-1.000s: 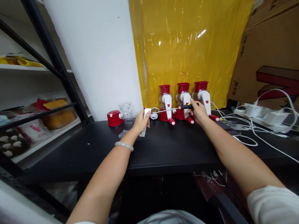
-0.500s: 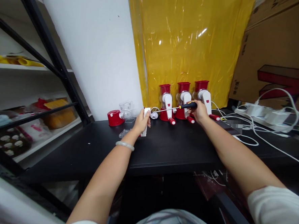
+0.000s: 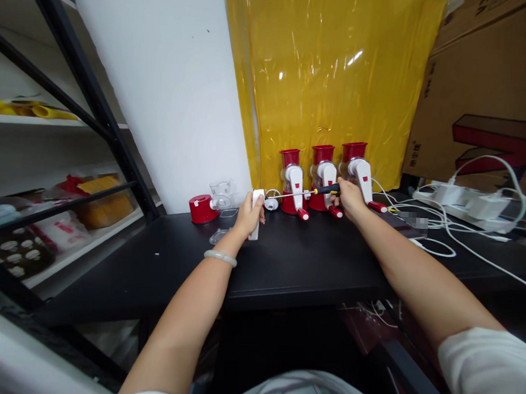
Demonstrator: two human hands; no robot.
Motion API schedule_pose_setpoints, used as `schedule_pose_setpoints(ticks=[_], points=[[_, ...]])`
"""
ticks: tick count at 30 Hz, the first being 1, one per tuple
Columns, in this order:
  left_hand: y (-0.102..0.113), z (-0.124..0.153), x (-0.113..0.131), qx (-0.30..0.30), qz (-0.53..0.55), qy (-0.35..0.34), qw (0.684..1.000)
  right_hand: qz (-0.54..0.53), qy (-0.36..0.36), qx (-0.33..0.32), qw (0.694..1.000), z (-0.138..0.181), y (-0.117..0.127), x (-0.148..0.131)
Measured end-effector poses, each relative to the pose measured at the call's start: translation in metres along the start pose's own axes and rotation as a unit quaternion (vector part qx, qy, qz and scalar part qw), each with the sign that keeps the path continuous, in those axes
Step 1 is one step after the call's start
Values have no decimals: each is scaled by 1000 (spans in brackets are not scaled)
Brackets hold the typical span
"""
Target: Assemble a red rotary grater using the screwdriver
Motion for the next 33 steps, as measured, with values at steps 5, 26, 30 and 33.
schedule_pose_setpoints(ticks=[5, 26, 30, 33], points=[[5, 0, 11, 26, -46, -70, 996, -10, -41, 8, 999, 3, -3, 4], [1, 1, 0, -6, -45, -17, 999, -85, -14, -13, 996, 5, -7, -1], [1, 3, 4, -11, -43, -20, 999, -108, 10, -7, 994, 3, -5, -2], [-1, 4, 6, -17, -29, -23, 999, -98, -19, -18, 995, 1, -6, 3]])
Point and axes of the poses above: each hand's wrist, its own z-axis away from the middle knuckle, its own y-axis out of the back of the hand, x = y × z, the point moved 8 cm from there along -z, towards the middle knuckle, and after that the axes turned 3 degrees about -y, right-handed, at the moved point
